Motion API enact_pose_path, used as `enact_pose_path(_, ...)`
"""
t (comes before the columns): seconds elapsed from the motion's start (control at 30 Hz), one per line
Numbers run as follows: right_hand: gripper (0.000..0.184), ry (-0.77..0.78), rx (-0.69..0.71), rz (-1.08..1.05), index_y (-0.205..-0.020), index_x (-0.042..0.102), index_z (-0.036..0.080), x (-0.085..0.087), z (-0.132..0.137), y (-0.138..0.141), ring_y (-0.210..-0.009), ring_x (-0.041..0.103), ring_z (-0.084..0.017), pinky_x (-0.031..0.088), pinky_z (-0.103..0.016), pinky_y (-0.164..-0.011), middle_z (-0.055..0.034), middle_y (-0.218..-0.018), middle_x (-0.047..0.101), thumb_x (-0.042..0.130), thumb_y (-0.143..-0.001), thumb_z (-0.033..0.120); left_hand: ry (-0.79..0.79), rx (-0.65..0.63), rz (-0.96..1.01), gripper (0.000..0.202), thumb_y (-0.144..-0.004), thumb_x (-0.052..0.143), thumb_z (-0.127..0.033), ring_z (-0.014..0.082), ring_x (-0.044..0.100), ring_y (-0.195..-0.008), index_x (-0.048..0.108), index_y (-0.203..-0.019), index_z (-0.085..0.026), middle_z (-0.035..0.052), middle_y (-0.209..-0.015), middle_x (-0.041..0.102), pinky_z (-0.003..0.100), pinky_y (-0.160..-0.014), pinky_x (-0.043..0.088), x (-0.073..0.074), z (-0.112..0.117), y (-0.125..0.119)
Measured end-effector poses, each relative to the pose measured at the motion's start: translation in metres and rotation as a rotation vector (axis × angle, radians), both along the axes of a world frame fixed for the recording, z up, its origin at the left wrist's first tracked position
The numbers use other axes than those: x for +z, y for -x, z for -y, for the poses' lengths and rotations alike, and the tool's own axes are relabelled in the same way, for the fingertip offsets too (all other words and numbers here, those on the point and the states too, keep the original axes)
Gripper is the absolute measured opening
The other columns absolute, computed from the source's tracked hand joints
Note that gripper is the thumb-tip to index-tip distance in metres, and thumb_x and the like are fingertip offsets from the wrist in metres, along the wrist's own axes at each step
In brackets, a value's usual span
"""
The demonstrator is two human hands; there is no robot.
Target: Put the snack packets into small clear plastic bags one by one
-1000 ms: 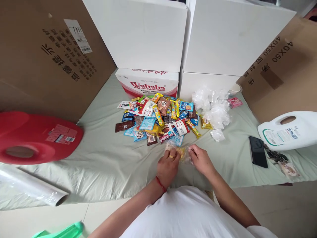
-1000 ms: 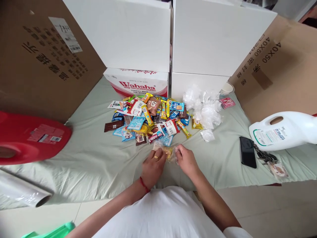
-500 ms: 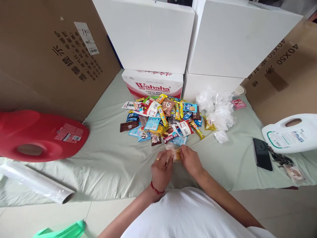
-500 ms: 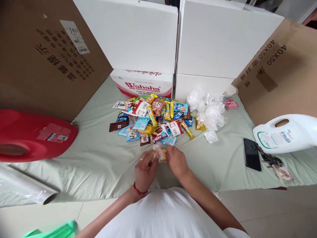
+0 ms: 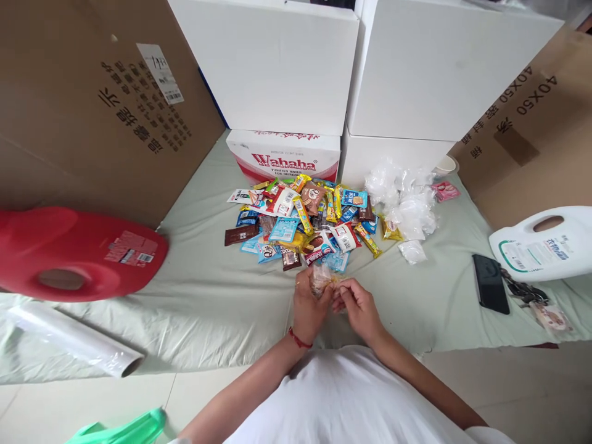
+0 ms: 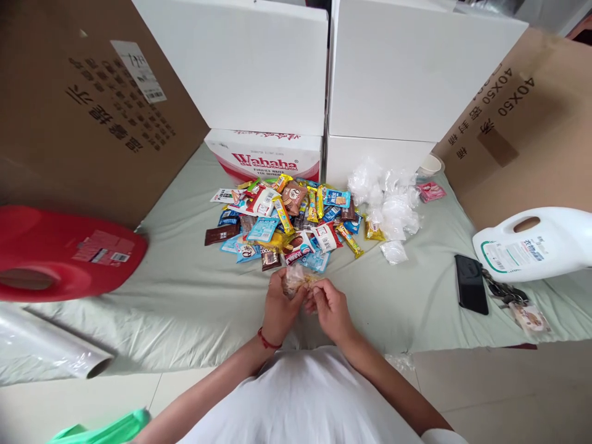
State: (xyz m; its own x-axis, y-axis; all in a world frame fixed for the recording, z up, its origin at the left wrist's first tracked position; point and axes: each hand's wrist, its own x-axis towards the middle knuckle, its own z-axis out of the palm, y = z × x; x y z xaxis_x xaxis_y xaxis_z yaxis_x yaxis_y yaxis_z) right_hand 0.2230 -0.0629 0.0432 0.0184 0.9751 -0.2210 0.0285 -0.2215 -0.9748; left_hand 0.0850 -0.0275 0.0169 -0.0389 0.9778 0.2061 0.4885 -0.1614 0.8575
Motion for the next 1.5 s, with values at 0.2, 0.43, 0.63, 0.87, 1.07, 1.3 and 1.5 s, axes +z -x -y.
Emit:
enact_pose_path(0.2, 0.063, 0.264, -0.148, -0.483, -0.09, 0.067, 0.021, -0.005, 0.002, -0.006, -0.081, 0.07, -0.025, 0.057, -0.04, -0.073, -0.0087, -0.086, 0.073, 0.052, -0.083, 0.082, -0.361, -0.207, -0.325, 0.029, -0.09, 0.056, -0.017, 0.0314, 0.057, -0.126, 0.063, -0.118, -0.023, 0.0148, -0.127, 0.064, 0.054, -0.105, 0.045, -0.008, 0.006, -0.004)
enact_pose_path(0.43, 0.063, 0.407, -0.102, -0.588, -0.09, 0.067, 0.019, -0.016, 0.008, -0.009, -0.078, 0.07, -0.023, 0.058, -0.04, -0.075, -0.0099, -0.089, 0.074, 0.05, -0.086, 0.08, -0.326, -0.303, -0.266, 0.044, -0.083, 0.059, -0.014, 0.0296, 0.059, -0.121, 0.057, -0.126, -0.022, 0.0142, -0.123, 0.063, 0.051, -0.104, 0.048, -0.011, 0.006, 0.003)
enact_pose_path(0.63, 0.052, 0.14, -0.165, -0.103, -0.094, 0.064, 0.02, -0.021, 0.008, -0.026, -0.082, 0.065, -0.021, 0.056, -0.037, -0.079, -0.0076, -0.092, 0.068, 0.06, -0.087, 0.071, 0.15, 0.026, 0.329, 0.062, -0.07, 0.072, -0.027, 0.0216, 0.062, -0.107, 0.046, -0.126, -0.024, 0.0075, -0.121, 0.057, 0.036, -0.092, 0.055, 0.005, -0.01, 0.031)
enact_pose_path(0.87, 0.093, -0.029, -0.008, 0.138, -0.153, 0.034, 0.022, -0.025, -0.004, -0.026, -0.113, 0.062, -0.025, 0.055, -0.035, -0.084, -0.0169, -0.142, 0.053, 0.076, -0.078, 0.056, 0.403, 0.025, 0.708, 0.069, -0.062, 0.083, -0.029, 0.0153, 0.063, -0.091, 0.046, -0.12, -0.026, 0.001, -0.112, 0.058, 0.032, -0.083, 0.055, 0.009, -0.012, 0.035)
enact_pose_path(1.07, 0.025, -0.044, 0.027, 0.523, -0.109, 0.067, 0.018, -0.024, -0.01, -0.004, -0.072, 0.063, -0.019, 0.047, -0.031, -0.07, -0.0045, -0.082, 0.071, 0.054, -0.092, 0.031, 0.322, 0.061, 0.411, 0.072, -0.065, 0.083, -0.031, 0.022, 0.061, -0.108, 0.047, -0.128, -0.021, 0.0075, -0.121, 0.059, 0.039, -0.099, 0.051, -0.007, -0.017, 0.03)
enact_pose_path(1.3, 0.018, -0.244, -0.042, 0.601, -0.087, 0.06, 0.022, -0.013, -0.012, 0.016, -0.073, 0.062, -0.018, 0.042, -0.026, -0.068, -0.0031, -0.082, 0.069, 0.047, -0.097, 0.028, 0.106, -0.018, 0.032, 0.063, -0.077, 0.069, -0.022, 0.0289, 0.055, -0.124, 0.049, -0.137, -0.02, 0.0134, -0.131, 0.055, 0.051, -0.109, 0.045, -0.022, -0.011, 0.02)
enact_pose_path(1.5, 0.015, -0.254, 0.069, 0.683, -0.085, 0.054, 0.023, -0.018, -0.029, 0.021, -0.077, 0.059, -0.019, 0.039, -0.028, -0.069, -0.0027, -0.083, 0.065, 0.044, -0.096, 0.023, -0.104, -0.011, -0.377, 0.059, -0.088, 0.066, -0.033, 0.0386, 0.035, -0.143, 0.052, -0.144, -0.022, 0.0193, -0.153, 0.039, 0.06, -0.112, 0.036, 0.0, -0.006, 0.025)
